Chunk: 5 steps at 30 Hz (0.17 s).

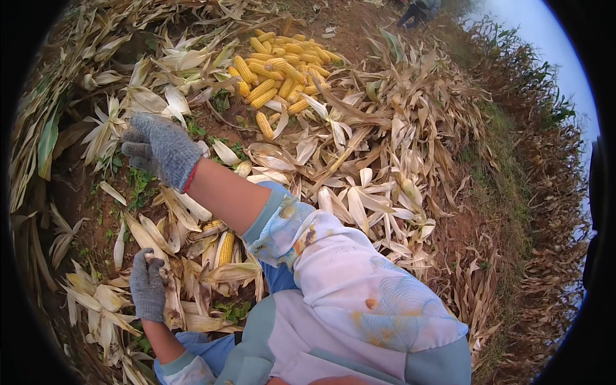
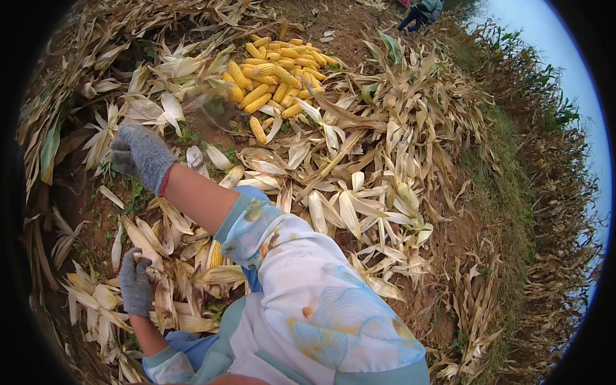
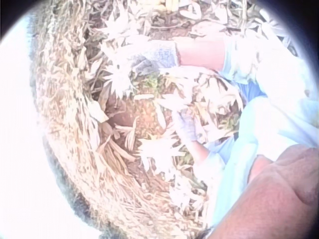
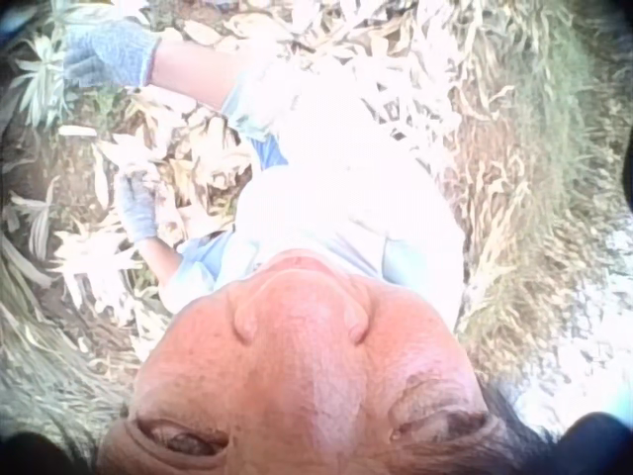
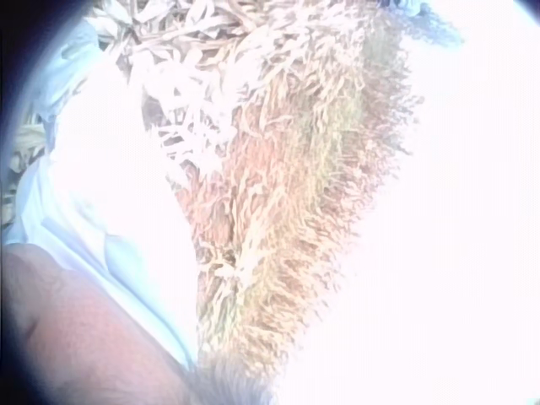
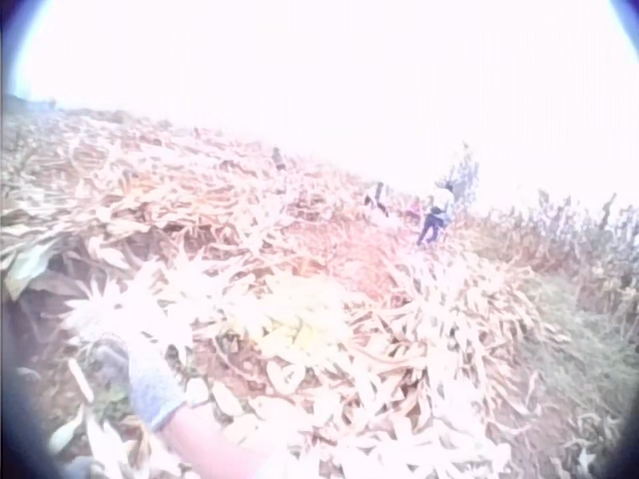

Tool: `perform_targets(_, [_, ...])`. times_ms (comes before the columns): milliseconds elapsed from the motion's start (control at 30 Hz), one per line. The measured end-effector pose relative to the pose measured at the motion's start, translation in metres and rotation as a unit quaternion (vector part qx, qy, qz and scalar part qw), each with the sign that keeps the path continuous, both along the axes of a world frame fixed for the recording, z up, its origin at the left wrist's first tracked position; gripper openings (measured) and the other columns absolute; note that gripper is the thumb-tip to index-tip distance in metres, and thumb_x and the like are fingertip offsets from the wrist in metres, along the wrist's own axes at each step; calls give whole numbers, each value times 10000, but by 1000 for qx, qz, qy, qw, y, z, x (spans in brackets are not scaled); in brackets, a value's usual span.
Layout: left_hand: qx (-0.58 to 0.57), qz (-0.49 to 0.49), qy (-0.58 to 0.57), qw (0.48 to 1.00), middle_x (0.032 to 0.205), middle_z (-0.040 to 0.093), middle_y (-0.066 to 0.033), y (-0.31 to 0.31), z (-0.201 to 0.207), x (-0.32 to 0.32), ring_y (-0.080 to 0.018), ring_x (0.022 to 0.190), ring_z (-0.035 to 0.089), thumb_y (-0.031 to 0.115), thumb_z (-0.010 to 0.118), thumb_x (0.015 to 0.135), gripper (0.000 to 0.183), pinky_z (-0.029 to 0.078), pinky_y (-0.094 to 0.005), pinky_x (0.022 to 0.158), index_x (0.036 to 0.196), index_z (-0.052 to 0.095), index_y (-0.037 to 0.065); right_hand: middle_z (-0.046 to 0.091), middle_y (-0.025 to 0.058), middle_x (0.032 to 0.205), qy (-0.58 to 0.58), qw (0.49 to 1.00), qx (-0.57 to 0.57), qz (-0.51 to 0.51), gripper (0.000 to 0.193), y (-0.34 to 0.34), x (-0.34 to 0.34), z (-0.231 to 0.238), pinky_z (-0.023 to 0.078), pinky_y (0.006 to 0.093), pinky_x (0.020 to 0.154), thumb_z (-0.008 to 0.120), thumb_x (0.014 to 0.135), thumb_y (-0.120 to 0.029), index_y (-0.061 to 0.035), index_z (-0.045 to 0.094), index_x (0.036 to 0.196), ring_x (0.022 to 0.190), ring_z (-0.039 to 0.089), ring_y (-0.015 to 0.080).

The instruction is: The person sits on the ground in a cornfield and repeatedly shucks corn cobs by hand, removing the husks and placing the cleaned cobs into a growing pile nearby.

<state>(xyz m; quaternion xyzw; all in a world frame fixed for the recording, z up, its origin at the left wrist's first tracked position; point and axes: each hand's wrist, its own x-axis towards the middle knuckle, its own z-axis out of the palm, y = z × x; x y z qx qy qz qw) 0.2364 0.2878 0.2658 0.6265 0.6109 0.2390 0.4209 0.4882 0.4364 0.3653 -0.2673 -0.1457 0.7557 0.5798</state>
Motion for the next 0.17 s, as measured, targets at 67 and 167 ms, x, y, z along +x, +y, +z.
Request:
perform_targets(67, [-36, 30, -28, 999, 880, 685, -86, 3, 7, 4, -185, 775, 661, 78, 534, 988, 198, 513, -313, 702, 1182, 565, 53, 654, 67, 981, -108, 986, 65, 109, 349, -3, -24, -11, 568, 332, 674, 619, 956, -330, -109, 565, 1221, 781, 674, 192])
perform_targets(167, [-87, 19, -18, 996, 914, 688, -96, 3, 21, 1, -168, 808, 668, 167, 514, 1030, 191, 513, -279, 712, 1188, 578, 81, 672, 110, 1101, -273, 916, 211, 204, 516, -10, -48, -18, 588, 366, 714, 635, 938, -334, -169, 480, 1402, 836, 700, 245])
